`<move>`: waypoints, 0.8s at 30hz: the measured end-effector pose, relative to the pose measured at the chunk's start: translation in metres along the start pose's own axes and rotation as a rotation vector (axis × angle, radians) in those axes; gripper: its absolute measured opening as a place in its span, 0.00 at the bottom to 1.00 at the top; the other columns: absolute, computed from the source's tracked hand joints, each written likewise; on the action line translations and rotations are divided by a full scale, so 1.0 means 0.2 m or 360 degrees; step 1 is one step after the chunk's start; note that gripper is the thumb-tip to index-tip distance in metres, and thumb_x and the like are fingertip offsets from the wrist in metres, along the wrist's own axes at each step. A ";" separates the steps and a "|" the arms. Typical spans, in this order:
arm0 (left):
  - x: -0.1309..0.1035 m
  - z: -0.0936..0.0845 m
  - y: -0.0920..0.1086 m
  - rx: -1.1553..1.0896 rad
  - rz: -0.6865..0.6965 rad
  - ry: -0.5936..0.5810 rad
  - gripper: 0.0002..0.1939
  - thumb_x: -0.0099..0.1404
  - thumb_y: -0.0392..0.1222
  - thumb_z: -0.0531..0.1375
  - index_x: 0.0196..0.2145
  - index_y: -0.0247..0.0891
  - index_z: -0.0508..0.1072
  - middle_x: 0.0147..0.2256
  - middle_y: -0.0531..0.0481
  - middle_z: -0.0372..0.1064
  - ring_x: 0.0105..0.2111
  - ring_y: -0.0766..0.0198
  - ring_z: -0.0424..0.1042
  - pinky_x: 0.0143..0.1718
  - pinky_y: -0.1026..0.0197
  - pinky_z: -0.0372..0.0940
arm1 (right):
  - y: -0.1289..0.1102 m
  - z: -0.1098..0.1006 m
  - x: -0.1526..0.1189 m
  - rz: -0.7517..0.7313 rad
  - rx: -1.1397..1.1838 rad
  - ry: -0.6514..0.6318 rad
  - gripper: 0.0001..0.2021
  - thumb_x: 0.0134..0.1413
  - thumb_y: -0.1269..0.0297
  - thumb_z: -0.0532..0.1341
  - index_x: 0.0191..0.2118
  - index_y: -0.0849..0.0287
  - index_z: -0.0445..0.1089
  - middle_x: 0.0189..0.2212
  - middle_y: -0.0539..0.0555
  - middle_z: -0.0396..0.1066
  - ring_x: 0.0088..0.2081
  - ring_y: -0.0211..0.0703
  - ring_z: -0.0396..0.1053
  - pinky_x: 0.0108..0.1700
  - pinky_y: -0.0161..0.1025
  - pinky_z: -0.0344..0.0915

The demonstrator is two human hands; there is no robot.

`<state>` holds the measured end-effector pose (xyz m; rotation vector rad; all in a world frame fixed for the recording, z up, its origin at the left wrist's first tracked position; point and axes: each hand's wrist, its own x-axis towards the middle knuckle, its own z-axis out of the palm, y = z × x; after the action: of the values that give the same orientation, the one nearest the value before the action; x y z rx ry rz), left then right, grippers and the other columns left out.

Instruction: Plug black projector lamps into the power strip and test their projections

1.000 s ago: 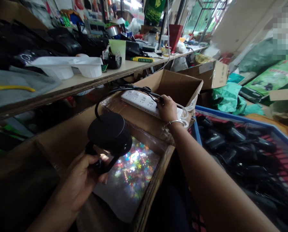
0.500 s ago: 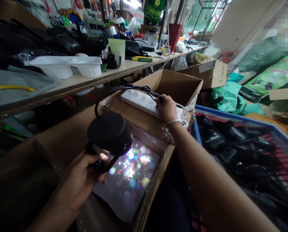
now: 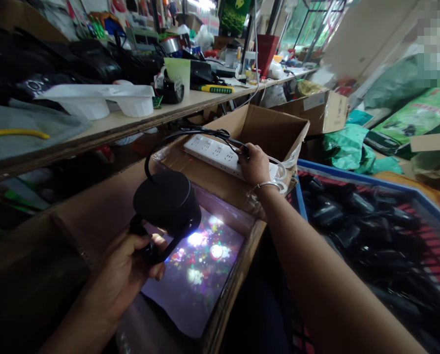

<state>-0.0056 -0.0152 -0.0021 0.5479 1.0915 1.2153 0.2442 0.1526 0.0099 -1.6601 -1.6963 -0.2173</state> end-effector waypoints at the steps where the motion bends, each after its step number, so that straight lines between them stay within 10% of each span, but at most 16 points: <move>1: 0.00 0.00 0.00 0.0002 0.0004 -0.0009 0.02 0.49 0.33 0.54 0.24 0.37 0.63 0.18 0.56 0.67 0.11 0.68 0.62 0.12 0.63 0.59 | 0.00 0.00 0.00 -0.0002 0.0000 0.0004 0.05 0.50 0.65 0.56 0.27 0.58 0.66 0.28 0.57 0.70 0.30 0.47 0.66 0.32 0.40 0.59; 24: -0.01 0.01 0.00 -0.0032 0.0006 -0.0012 0.02 0.50 0.34 0.55 0.24 0.37 0.63 0.19 0.55 0.67 0.14 0.68 0.63 0.12 0.65 0.58 | 0.02 0.01 0.00 -0.0037 0.0055 0.0046 0.05 0.48 0.63 0.56 0.26 0.56 0.66 0.26 0.55 0.70 0.29 0.46 0.65 0.30 0.38 0.58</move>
<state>-0.0047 -0.0161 -0.0002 0.5389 1.0711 1.2253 0.2463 0.1539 0.0071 -1.6051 -1.6893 -0.2207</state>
